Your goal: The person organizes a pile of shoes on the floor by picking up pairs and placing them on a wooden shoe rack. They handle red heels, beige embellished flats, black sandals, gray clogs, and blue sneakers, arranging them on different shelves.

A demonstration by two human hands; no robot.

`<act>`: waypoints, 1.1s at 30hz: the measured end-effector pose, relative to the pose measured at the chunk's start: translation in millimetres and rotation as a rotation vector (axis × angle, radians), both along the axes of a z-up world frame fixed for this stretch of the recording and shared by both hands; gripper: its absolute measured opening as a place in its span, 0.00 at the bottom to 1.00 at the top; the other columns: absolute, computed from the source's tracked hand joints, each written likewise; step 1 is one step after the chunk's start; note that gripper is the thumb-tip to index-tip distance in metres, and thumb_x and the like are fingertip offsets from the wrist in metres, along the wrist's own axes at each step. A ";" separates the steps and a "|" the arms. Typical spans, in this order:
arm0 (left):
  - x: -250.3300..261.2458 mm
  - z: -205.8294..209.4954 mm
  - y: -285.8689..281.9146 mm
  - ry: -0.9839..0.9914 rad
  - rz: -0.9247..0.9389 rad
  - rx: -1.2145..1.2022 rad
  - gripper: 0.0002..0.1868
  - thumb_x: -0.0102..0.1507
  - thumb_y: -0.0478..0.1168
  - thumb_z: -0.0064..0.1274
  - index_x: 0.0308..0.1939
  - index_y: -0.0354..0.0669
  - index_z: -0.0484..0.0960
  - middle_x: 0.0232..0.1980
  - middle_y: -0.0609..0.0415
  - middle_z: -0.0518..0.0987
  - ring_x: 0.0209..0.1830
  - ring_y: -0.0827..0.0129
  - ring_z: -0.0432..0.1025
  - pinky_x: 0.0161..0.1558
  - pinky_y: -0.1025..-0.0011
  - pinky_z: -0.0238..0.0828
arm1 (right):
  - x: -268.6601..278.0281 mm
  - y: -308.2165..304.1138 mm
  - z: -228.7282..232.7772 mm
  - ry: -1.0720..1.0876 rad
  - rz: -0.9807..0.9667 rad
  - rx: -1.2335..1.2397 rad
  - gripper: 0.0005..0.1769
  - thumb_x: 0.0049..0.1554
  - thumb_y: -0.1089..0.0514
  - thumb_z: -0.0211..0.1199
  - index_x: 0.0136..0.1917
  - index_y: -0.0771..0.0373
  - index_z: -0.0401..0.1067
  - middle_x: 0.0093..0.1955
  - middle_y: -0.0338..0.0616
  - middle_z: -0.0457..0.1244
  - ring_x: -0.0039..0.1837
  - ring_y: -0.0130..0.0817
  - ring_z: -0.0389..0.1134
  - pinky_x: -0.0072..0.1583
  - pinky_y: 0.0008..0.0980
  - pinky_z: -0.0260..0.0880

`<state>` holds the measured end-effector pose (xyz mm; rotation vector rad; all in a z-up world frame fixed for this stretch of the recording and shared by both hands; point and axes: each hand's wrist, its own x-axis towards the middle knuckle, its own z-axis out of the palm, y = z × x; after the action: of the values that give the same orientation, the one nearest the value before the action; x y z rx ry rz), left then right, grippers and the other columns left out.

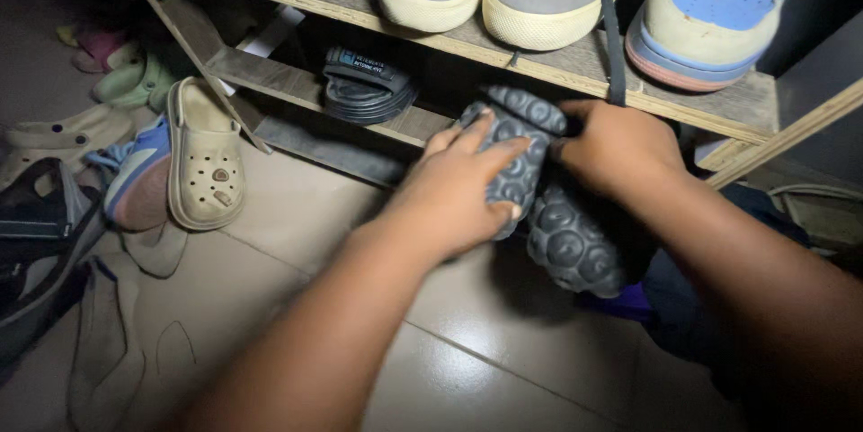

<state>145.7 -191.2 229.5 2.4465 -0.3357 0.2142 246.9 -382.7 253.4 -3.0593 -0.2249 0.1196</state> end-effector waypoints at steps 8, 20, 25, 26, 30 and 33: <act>68.6 -9.2 -25.0 0.073 0.050 0.087 0.47 0.47 0.41 0.71 0.70 0.55 0.68 0.73 0.47 0.65 0.73 0.33 0.52 0.69 0.51 0.56 | 79.0 -39.9 -68.6 -0.037 -0.089 0.127 0.34 0.58 0.31 0.58 0.67 0.54 0.73 0.66 0.57 0.64 0.65 0.59 0.66 0.64 0.51 0.64; 85.2 -44.3 -19.1 0.158 0.321 -0.058 0.48 0.46 0.59 0.71 0.70 0.64 0.72 0.74 0.35 0.60 0.66 0.33 0.56 0.62 0.49 0.59 | 23.1 -27.5 -46.2 -0.086 -0.220 0.180 0.37 0.57 0.25 0.60 0.51 0.63 0.81 0.50 0.61 0.71 0.55 0.59 0.72 0.58 0.50 0.71; 88.5 -46.8 -26.4 0.026 0.367 -0.107 0.43 0.50 0.64 0.67 0.65 0.53 0.74 0.66 0.35 0.70 0.64 0.35 0.63 0.63 0.48 0.62 | 40.0 -33.4 -58.5 -0.198 -0.221 0.262 0.36 0.55 0.26 0.61 0.50 0.63 0.80 0.49 0.61 0.71 0.53 0.59 0.72 0.56 0.50 0.71; 92.1 -47.7 -28.9 -0.006 0.386 -0.128 0.42 0.51 0.65 0.67 0.63 0.50 0.75 0.65 0.34 0.71 0.64 0.35 0.64 0.63 0.48 0.63 | 45.1 -37.1 -65.1 -0.197 -0.235 0.253 0.37 0.55 0.26 0.61 0.50 0.63 0.80 0.49 0.61 0.71 0.53 0.59 0.72 0.56 0.50 0.71; 116.9 -50.3 -26.7 0.049 0.372 -0.037 0.36 0.54 0.68 0.63 0.51 0.41 0.80 0.57 0.36 0.77 0.61 0.42 0.70 0.64 0.52 0.66 | 67.7 -40.8 -82.3 -0.214 -0.266 0.242 0.38 0.55 0.26 0.60 0.49 0.64 0.80 0.48 0.61 0.71 0.52 0.60 0.72 0.56 0.50 0.71; 114.3 -58.9 -20.9 0.079 0.322 -0.064 0.38 0.53 0.66 0.63 0.53 0.41 0.77 0.56 0.35 0.75 0.57 0.39 0.71 0.56 0.50 0.69 | 59.0 -39.4 -87.8 -0.228 -0.280 0.237 0.38 0.55 0.25 0.60 0.49 0.65 0.80 0.47 0.62 0.70 0.52 0.60 0.72 0.56 0.50 0.71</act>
<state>260.0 -212.1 170.6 2.4268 0.1003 0.2599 305.9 -422.2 165.6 -2.8254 0.1675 -0.2535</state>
